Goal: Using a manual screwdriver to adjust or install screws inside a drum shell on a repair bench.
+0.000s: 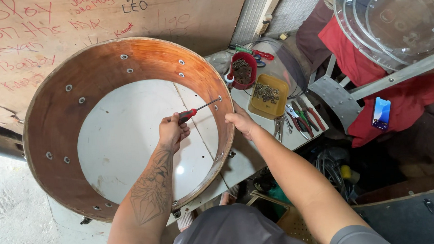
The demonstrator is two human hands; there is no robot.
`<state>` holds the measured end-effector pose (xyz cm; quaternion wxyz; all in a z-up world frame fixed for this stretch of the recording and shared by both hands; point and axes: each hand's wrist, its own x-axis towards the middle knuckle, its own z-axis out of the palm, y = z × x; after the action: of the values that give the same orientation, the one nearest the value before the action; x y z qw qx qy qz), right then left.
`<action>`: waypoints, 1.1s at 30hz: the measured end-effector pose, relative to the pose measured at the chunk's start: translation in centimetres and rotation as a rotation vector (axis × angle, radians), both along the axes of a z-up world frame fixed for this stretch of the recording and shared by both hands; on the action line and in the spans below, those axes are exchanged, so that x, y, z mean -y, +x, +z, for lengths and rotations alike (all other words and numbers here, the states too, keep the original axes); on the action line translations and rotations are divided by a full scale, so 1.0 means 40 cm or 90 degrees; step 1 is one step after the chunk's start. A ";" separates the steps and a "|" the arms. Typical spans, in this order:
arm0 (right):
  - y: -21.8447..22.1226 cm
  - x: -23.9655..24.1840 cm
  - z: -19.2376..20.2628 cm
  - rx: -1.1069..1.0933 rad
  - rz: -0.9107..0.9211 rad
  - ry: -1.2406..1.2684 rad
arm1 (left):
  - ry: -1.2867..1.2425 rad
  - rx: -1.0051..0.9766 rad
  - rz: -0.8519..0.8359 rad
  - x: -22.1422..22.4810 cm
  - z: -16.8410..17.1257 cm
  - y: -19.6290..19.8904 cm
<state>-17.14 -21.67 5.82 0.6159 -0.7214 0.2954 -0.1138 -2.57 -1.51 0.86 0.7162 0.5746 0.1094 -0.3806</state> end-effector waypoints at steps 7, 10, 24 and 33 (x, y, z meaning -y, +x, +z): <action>-0.002 -0.019 0.028 -0.009 -0.001 0.000 | -0.035 -0.013 0.008 -0.004 -0.022 0.009; 0.002 -0.019 0.025 -0.006 -0.005 -0.005 | -0.031 -0.017 0.008 -0.003 -0.037 0.011; -0.255 -0.345 0.172 -0.061 -0.125 0.040 | 0.038 0.052 0.097 -0.017 -0.058 0.110; -0.242 -0.483 0.214 -0.315 -0.054 -0.010 | 0.071 0.134 0.174 -0.084 0.168 0.060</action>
<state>-26.81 -2.37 14.38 0.5137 -0.7191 0.4663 0.0385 -0.15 1.84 7.56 0.7359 0.6299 0.1315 -0.2109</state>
